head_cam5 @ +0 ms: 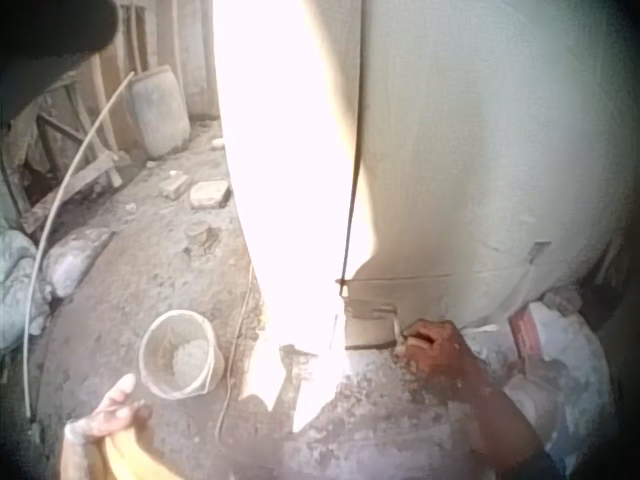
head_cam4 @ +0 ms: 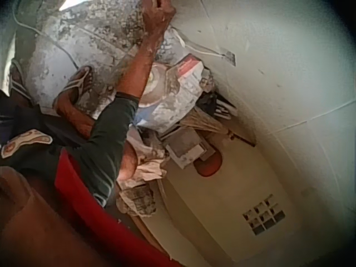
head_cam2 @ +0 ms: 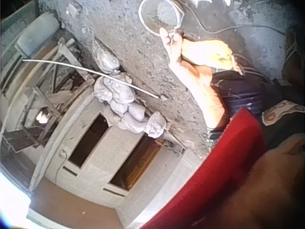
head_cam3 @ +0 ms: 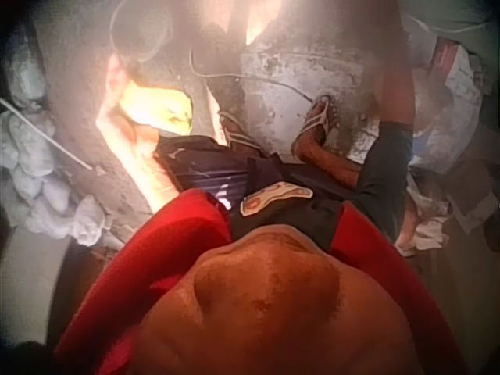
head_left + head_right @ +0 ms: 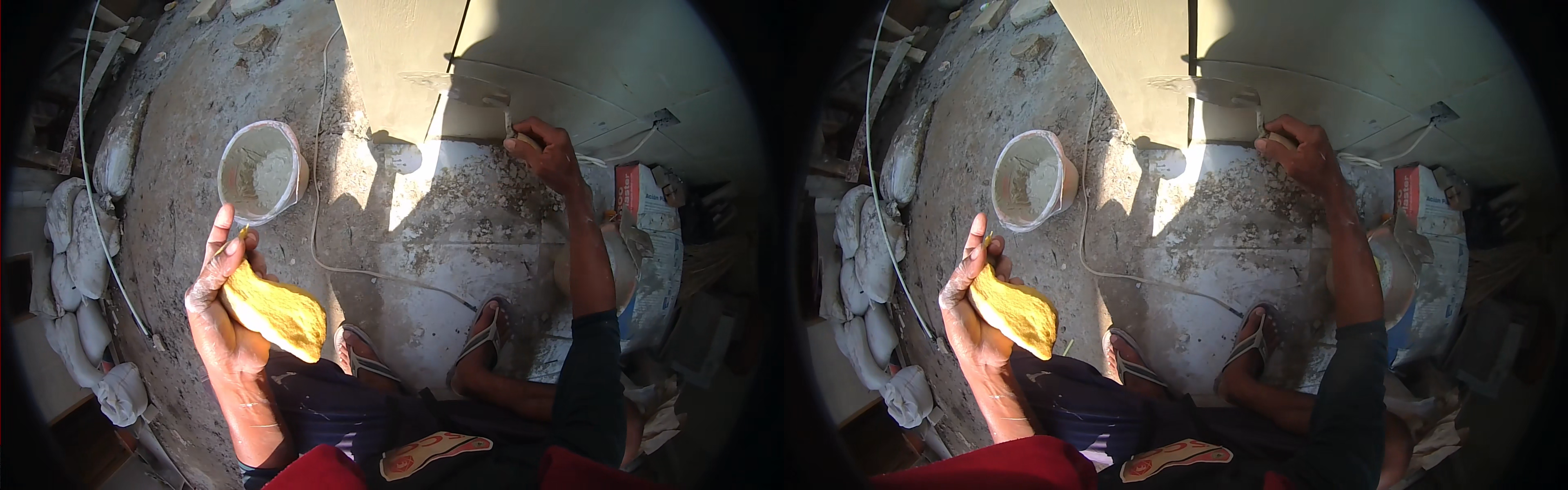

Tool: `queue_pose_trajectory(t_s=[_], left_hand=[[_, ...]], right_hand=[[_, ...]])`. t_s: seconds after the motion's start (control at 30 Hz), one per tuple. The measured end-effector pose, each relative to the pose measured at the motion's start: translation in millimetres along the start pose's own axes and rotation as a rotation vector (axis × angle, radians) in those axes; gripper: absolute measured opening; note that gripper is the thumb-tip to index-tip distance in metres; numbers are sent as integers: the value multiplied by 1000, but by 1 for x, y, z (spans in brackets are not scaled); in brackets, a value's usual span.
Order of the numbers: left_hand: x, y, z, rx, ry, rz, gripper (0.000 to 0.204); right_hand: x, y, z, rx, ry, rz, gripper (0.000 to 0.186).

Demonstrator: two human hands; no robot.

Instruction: The person applies plaster to the corner and seams of a wall using a sponge and a trowel.

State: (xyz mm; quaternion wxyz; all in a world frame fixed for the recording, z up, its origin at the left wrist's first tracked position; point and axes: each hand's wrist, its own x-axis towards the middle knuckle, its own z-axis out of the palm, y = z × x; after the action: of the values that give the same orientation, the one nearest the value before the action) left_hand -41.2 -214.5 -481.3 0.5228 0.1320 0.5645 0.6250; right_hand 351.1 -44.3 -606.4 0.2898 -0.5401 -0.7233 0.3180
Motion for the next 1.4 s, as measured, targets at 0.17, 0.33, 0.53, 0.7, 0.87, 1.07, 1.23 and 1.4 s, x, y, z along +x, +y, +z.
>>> queue_pose_trajectory(t_s=[0.17, 0.33, 0.53, 0.7, 0.87, 1.07, 1.23, 1.4], left_hand=[[6, 3, -3, -43, -32, -4, 53], [19, 1, 2, -67, 26, -13, 57], [28, 8, -36, -219, -95, -102, 74], [34, 3, -55, -187, -76, -45, 76], [28, -23, -43, 167, -421, -212, 77], [30, -39, -52, 995, -695, 323, 70], [35, -37, -57, 1251, -763, 143, 64], [37, -41, -67, 1284, -758, 218, 57]], right_hand=[[-13, -32, 25, 105, -79, -41, 29], [-17, -81, 74, 33, -266, -113, 32], [-10, -147, 120, 222, -257, -379, 29], [6, -176, 151, 136, -312, -522, 28], [66, -199, 194, -592, -294, -640, 27], [124, -204, 301, -979, -447, -837, 9], [128, -196, 368, -1009, -359, -927, 11], [108, -217, 373, -971, -467, -897, 13]])
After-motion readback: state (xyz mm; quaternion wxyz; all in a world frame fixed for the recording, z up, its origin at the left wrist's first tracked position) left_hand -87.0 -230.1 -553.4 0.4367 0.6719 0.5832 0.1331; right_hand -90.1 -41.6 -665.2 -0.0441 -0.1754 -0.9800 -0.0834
